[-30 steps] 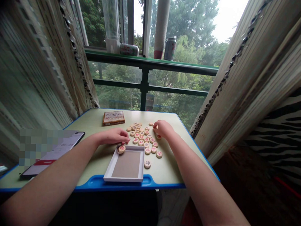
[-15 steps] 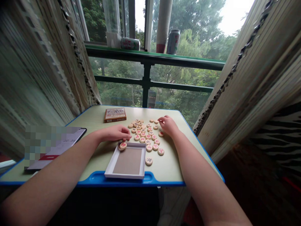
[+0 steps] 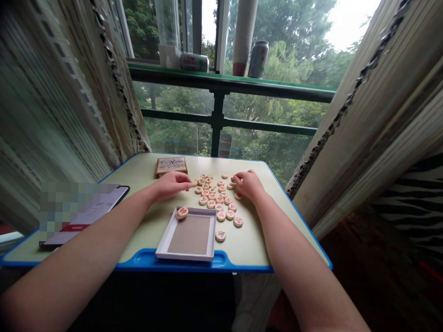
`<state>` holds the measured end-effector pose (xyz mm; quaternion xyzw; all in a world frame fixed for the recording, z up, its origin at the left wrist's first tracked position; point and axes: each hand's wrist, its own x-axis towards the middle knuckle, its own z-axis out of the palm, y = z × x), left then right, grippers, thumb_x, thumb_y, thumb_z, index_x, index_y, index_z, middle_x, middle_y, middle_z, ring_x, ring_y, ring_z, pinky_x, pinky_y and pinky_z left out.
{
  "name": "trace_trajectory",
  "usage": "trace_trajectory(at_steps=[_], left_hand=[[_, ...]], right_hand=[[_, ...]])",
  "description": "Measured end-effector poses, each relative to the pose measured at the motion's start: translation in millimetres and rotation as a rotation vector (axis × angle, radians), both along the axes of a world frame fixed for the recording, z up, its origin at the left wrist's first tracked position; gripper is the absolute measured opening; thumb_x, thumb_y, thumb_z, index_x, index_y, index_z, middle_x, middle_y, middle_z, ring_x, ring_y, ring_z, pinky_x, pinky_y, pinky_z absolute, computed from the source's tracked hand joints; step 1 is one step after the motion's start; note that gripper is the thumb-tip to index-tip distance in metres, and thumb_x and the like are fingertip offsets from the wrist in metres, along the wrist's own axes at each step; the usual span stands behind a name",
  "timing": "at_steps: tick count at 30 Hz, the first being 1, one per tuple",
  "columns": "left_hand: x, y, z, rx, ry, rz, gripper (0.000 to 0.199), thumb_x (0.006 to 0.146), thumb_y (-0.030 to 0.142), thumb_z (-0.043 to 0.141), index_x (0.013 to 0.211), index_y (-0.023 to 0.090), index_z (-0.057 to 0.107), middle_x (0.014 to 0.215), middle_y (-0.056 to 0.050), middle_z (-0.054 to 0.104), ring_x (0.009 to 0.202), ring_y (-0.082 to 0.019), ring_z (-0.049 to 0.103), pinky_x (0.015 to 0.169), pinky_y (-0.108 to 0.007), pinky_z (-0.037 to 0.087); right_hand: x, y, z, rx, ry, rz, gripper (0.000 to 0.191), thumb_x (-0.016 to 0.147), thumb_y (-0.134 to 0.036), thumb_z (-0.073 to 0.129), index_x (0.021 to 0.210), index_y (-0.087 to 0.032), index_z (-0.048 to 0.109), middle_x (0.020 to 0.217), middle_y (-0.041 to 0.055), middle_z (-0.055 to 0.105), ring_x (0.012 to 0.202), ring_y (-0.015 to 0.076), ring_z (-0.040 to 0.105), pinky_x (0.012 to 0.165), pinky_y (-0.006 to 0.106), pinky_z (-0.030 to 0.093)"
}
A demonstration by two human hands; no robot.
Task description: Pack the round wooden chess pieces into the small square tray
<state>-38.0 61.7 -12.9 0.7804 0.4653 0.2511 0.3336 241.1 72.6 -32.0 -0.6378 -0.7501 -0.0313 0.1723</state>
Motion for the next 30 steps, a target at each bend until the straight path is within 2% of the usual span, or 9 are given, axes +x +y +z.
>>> trace_trajectory(at_steps=[4,7,11,14,18,21,23,26,30], left_hand=[[1.8,12.0,-12.0,0.295,0.11,0.075,0.03,0.075,0.028,0.052,0.094,0.014,0.07,0.1,-0.009,0.067,0.089,-0.02,0.059,0.083,-0.031,0.044],[0.7,18.4,-20.8,0.302,0.182,0.053,0.034,0.078,0.03,0.049,0.101,0.016,0.069,0.109,-0.009,0.065,0.099,-0.023,0.058,0.089,-0.031,0.043],[-0.6,20.2,-23.0,0.28,0.271,0.042,0.033,0.078,0.032,0.05,0.101,0.016,0.069,0.108,-0.01,0.066,0.099,-0.023,0.058,0.089,-0.031,0.041],[-0.5,21.0,-21.1,0.324,0.293,0.051,0.03,0.076,0.032,0.054,0.096,0.016,0.068,0.105,-0.011,0.066,0.097,-0.024,0.057,0.086,-0.031,0.042],[-1.5,23.7,-20.0,0.295,0.273,0.079,0.028,0.075,0.038,0.056,0.089,0.017,0.069,0.097,-0.01,0.067,0.088,-0.022,0.059,0.077,-0.03,0.043],[-2.3,24.6,-19.5,0.222,0.208,0.07,0.032,0.078,0.041,0.05,0.086,0.016,0.069,0.088,-0.008,0.068,0.08,-0.02,0.059,0.072,-0.029,0.043],[-2.3,25.2,-19.3,0.19,0.192,0.068,0.034,0.08,0.04,0.047,0.086,0.015,0.069,0.086,-0.008,0.068,0.078,-0.02,0.059,0.071,-0.028,0.042],[-1.2,27.5,-20.4,0.208,0.258,0.076,0.034,0.081,0.038,0.045,0.086,0.014,0.069,0.089,-0.01,0.068,0.083,-0.022,0.059,0.074,-0.029,0.042],[1.3,32.1,-25.1,0.279,0.326,0.084,0.039,0.085,0.036,0.038,0.095,0.012,0.068,0.1,-0.014,0.065,0.094,-0.023,0.057,0.085,-0.031,0.041]], right_hand=[[-5.1,-3.6,-1.1,0.005,-0.063,-0.01,0.036,0.09,-0.03,0.038,0.089,-0.017,0.071,0.096,0.0075,0.068,0.089,0.0171,0.054,0.087,0.031,0.03],[-6.6,-2.9,-4.7,-0.019,-0.061,-0.135,0.039,0.09,-0.033,0.035,0.091,-0.02,0.072,0.101,0.0077,0.066,0.095,0.0206,0.052,0.085,0.034,0.031],[-7.1,-4.0,-4.9,-0.045,-0.008,-0.249,0.037,0.088,-0.036,0.038,0.09,-0.025,0.073,0.109,0.0057,0.063,0.102,0.0259,0.046,0.084,0.036,0.034],[-10.0,-4.0,0.2,-0.023,0.019,-0.246,0.033,0.085,-0.029,0.041,0.094,-0.026,0.073,0.107,0.0058,0.064,0.102,0.0263,0.047,0.085,0.036,0.035],[-19.3,5.4,9.0,0.02,0.016,-0.189,0.037,0.081,-0.018,0.041,0.105,-0.021,0.069,0.11,0.0072,0.063,0.1,0.0211,0.052,0.089,0.03,0.036],[-28.4,17.1,14.4,-0.037,-0.068,-0.046,0.033,0.079,-0.024,0.049,0.105,-0.021,0.069,0.112,0.0065,0.064,0.099,0.0201,0.053,0.091,0.029,0.035],[-33.9,23.7,17.0,-0.094,-0.105,-0.02,0.027,0.079,-0.031,0.053,0.096,-0.022,0.072,0.103,0.0056,0.068,0.096,0.0204,0.054,0.088,0.029,0.037],[-38.9,28.7,18.1,-0.11,-0.137,-0.046,0.021,0.076,-0.032,0.057,0.085,-0.023,0.073,0.088,0.0048,0.071,0.092,0.0219,0.055,0.078,0.028,0.04],[-39.0,26.7,15.0,-0.025,-0.182,-0.019,0.02,0.078,-0.033,0.057,0.084,-0.021,0.072,0.088,0.0065,0.071,0.09,0.0235,0.054,0.073,0.029,0.041]])
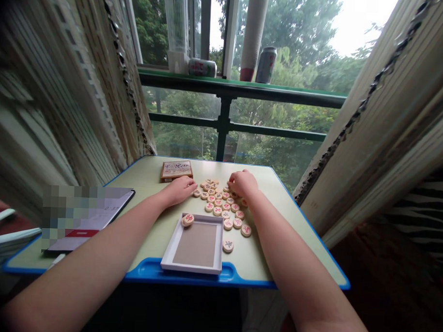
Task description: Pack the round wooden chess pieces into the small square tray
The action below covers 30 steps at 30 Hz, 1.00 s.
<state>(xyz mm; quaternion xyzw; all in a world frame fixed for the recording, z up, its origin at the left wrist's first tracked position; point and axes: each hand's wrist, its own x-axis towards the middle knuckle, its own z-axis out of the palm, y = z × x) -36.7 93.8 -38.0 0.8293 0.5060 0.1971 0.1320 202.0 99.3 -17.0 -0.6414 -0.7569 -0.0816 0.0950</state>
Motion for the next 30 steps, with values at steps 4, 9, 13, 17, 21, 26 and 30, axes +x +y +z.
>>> trace_trajectory(at_steps=[4,9,13,17,21,26,30], left_hand=[[4.2,2.5,-4.6,0.068,-0.053,-0.065,0.041,0.086,0.033,0.037,0.114,0.015,0.062,0.117,-0.011,0.06,0.106,-0.022,0.053,0.097,-0.032,0.036],[8.2,1.2,-0.5,0.0,-0.071,-0.134,0.047,0.089,0.039,0.029,0.097,0.017,0.07,0.112,-0.007,0.065,0.106,-0.02,0.055,0.098,-0.028,0.035],[5.5,-4.0,6.1,0.031,-0.01,-0.016,0.04,0.085,0.04,0.039,0.088,0.015,0.07,0.097,-0.011,0.068,0.093,-0.022,0.059,0.086,-0.03,0.042],[2.5,-5.1,6.5,0.039,-0.008,0.063,0.029,0.076,0.039,0.054,0.087,0.015,0.069,0.094,-0.011,0.068,0.085,-0.022,0.06,0.078,-0.03,0.044],[3.6,-0.7,3.0,-0.045,-0.073,0.087,0.031,0.076,0.036,0.055,0.095,0.015,0.068,0.094,-0.009,0.069,0.083,-0.022,0.061,0.076,-0.03,0.045],[6.3,2.7,1.2,-0.121,-0.107,0.08,0.027,0.074,0.032,0.057,0.09,0.014,0.068,0.093,-0.01,0.069,0.084,-0.021,0.062,0.077,-0.03,0.045],[4.3,4.3,1.4,-0.138,-0.277,0.151,0.025,0.072,0.028,0.061,0.092,0.013,0.064,0.095,-0.01,0.068,0.079,-0.018,0.061,0.071,-0.027,0.046]], right_hand=[[1.1,-4.4,-2.8,-0.019,0.144,0.031,0.027,0.081,-0.033,0.055,0.103,-0.022,0.066,0.089,0.0041,0.071,0.088,0.0203,0.056,0.073,0.027,0.042],[0.3,-6.3,-5.1,-0.078,0.271,0.027,0.03,0.082,-0.022,0.05,0.107,-0.022,0.065,0.089,0.0023,0.071,0.079,0.0141,0.061,0.072,0.022,0.042],[-4.2,-11.3,-1.2,-0.042,0.186,-0.044,0.032,0.08,-0.024,0.051,0.108,-0.022,0.065,0.09,0.0045,0.07,0.082,0.017,0.061,0.072,0.024,0.042],[-17.3,-19.8,5.3,-0.1,0.171,0.085,0.03,0.078,-0.033,0.056,0.102,-0.023,0.069,0.093,0.0052,0.068,0.079,0.0167,0.06,0.07,0.024,0.043],[-29.8,-24.9,6.5,-0.217,0.173,0.09,0.026,0.077,-0.04,0.058,0.083,-0.02,0.073,0.088,0.0067,0.069,0.072,0.0163,0.059,0.063,0.024,0.042],[-32.4,-27.5,6.1,-0.2,0.358,0.049,0.022,0.072,-0.031,0.063,0.09,-0.02,0.067,0.091,0.0029,0.069,0.072,0.0136,0.058,0.06,0.021,0.041],[-31.9,-29.7,9.6,-0.209,0.415,0.063,0.024,0.07,-0.013,0.055,0.09,-0.019,0.068,0.082,0.001,0.068,0.066,0.0113,0.056,0.059,0.02,0.04]])
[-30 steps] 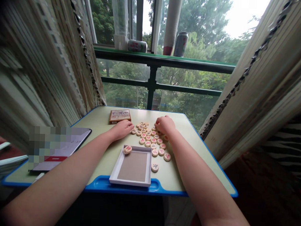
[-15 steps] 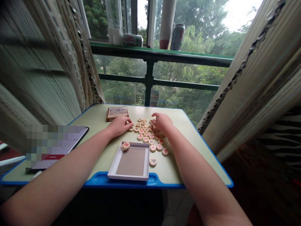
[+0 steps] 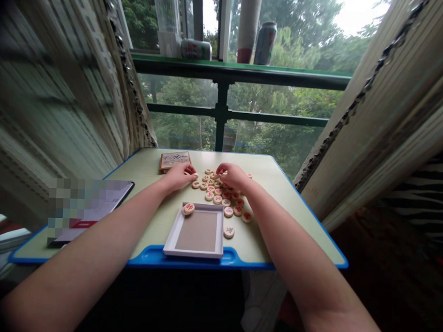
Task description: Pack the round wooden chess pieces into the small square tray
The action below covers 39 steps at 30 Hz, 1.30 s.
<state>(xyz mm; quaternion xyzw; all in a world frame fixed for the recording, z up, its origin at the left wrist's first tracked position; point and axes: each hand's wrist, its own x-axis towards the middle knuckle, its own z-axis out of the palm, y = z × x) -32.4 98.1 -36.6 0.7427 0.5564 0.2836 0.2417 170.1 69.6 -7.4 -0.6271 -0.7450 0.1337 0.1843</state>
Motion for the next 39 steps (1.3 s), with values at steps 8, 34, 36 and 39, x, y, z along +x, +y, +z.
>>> trace_trajectory(at_steps=[8,34,36,39], left_hand=[[-4.2,0.2,4.0,0.001,0.066,0.019,0.019,0.067,0.011,0.056,0.078,0.014,0.072,0.078,-0.007,0.07,0.077,-0.018,0.062,0.073,-0.026,0.046],[-16.1,-40.0,39.2,-0.24,0.054,-0.358,0.023,0.065,0.028,0.056,0.079,0.015,0.068,0.085,-0.004,0.069,0.082,-0.018,0.061,0.075,-0.027,0.045],[-18.7,-46.1,45.5,-0.306,0.085,-0.45,0.025,0.066,0.035,0.06,0.08,0.016,0.067,0.085,-0.004,0.068,0.082,-0.018,0.06,0.073,-0.026,0.043],[-20.4,-52.2,52.6,-0.321,0.18,-0.512,0.037,0.064,0.047,0.065,0.085,0.017,0.067,0.085,-0.003,0.065,0.08,-0.017,0.057,0.067,-0.025,0.041]], right_hand=[[-4.6,15.3,-8.2,0.142,-0.08,0.058,0.034,0.076,-0.01,0.046,0.098,-0.019,0.07,0.106,0.0042,0.067,0.094,0.0166,0.056,0.087,0.027,0.038],[27.2,6.8,7.8,0.097,0.071,-0.108,0.039,0.069,0.0,0.044,0.092,-0.015,0.072,0.088,0.006,0.071,0.078,0.0141,0.061,0.069,0.021,0.044],[29.3,8.1,3.9,0.103,0.011,-0.11,0.035,0.072,-0.005,0.047,0.095,-0.015,0.071,0.093,0.0066,0.071,0.083,0.016,0.061,0.076,0.024,0.044],[26.8,12.7,-8.0,0.158,-0.108,-0.057,0.03,0.078,-0.015,0.05,0.1,-0.018,0.07,0.107,0.0058,0.068,0.098,0.0201,0.056,0.09,0.029,0.039]])
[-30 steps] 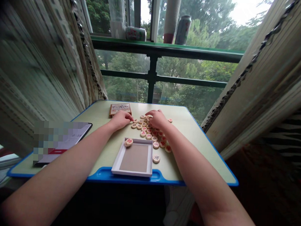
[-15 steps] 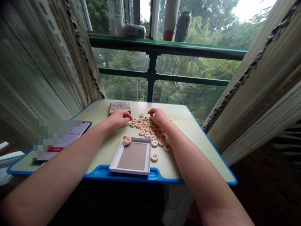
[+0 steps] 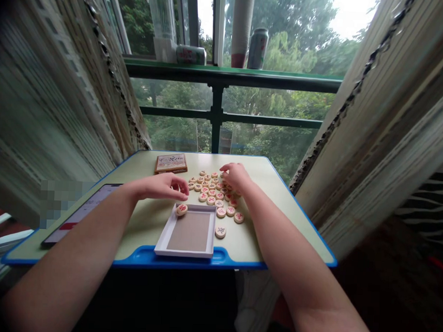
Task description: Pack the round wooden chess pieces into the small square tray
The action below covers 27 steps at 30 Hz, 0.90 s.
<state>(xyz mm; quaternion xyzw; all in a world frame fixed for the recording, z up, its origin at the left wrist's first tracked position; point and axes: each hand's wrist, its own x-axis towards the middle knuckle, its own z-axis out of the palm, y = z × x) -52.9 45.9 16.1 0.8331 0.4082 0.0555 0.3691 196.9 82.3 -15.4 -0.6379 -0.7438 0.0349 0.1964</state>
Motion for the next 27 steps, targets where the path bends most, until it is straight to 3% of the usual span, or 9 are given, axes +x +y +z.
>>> trace_trajectory(at_steps=[6,11,17,22,27], left_hand=[[0.5,-3.1,5.6,0.072,0.175,-0.112,0.053,0.057,0.057,0.068,0.096,0.02,0.066,0.087,-0.002,0.059,0.079,-0.016,0.051,0.065,-0.024,0.036],[-1.2,-3.0,5.3,0.051,0.197,-0.164,0.053,0.058,0.058,0.067,0.097,0.021,0.068,0.079,0.0,0.057,0.073,-0.014,0.049,0.061,-0.022,0.034],[-5.3,-3.0,4.0,0.01,0.172,-0.147,0.046,0.059,0.056,0.067,0.089,0.021,0.07,0.074,0.0,0.059,0.068,-0.014,0.05,0.059,-0.022,0.033],[-5.7,-5.5,6.7,-0.007,0.121,-0.134,0.05,0.058,0.052,0.07,0.099,0.023,0.069,0.081,0.0,0.061,0.073,-0.014,0.052,0.061,-0.02,0.034],[-5.5,-4.5,6.5,0.026,0.145,-0.265,0.043,0.06,0.048,0.069,0.097,0.026,0.071,0.086,0.0,0.062,0.077,-0.014,0.052,0.066,-0.02,0.035]], right_hand=[[-11.4,5.7,-11.9,-0.008,-0.199,0.135,0.032,0.087,-0.024,0.042,0.104,-0.024,0.069,0.109,0.002,0.068,0.094,0.0188,0.054,0.091,0.03,0.034],[-14.4,2.7,-7.8,0.016,-0.197,0.016,0.031,0.084,-0.038,0.049,0.093,-0.019,0.072,0.088,0.008,0.071,0.093,0.0244,0.052,0.079,0.031,0.038],[-12.6,3.4,-7.3,0.029,-0.16,0.02,0.021,0.081,-0.029,0.055,0.089,-0.02,0.072,0.078,0.0095,0.069,0.093,0.0254,0.054,0.074,0.03,0.041],[-10.1,4.9,-10.2,0.024,-0.107,0.045,0.023,0.082,-0.03,0.055,0.096,-0.021,0.071,0.087,0.008,0.07,0.091,0.0225,0.055,0.08,0.029,0.041],[-8.5,6.2,-11.2,0.046,-0.126,0.095,0.029,0.087,-0.025,0.045,0.104,-0.021,0.069,0.106,0.0044,0.068,0.093,0.0196,0.053,0.088,0.03,0.036]])
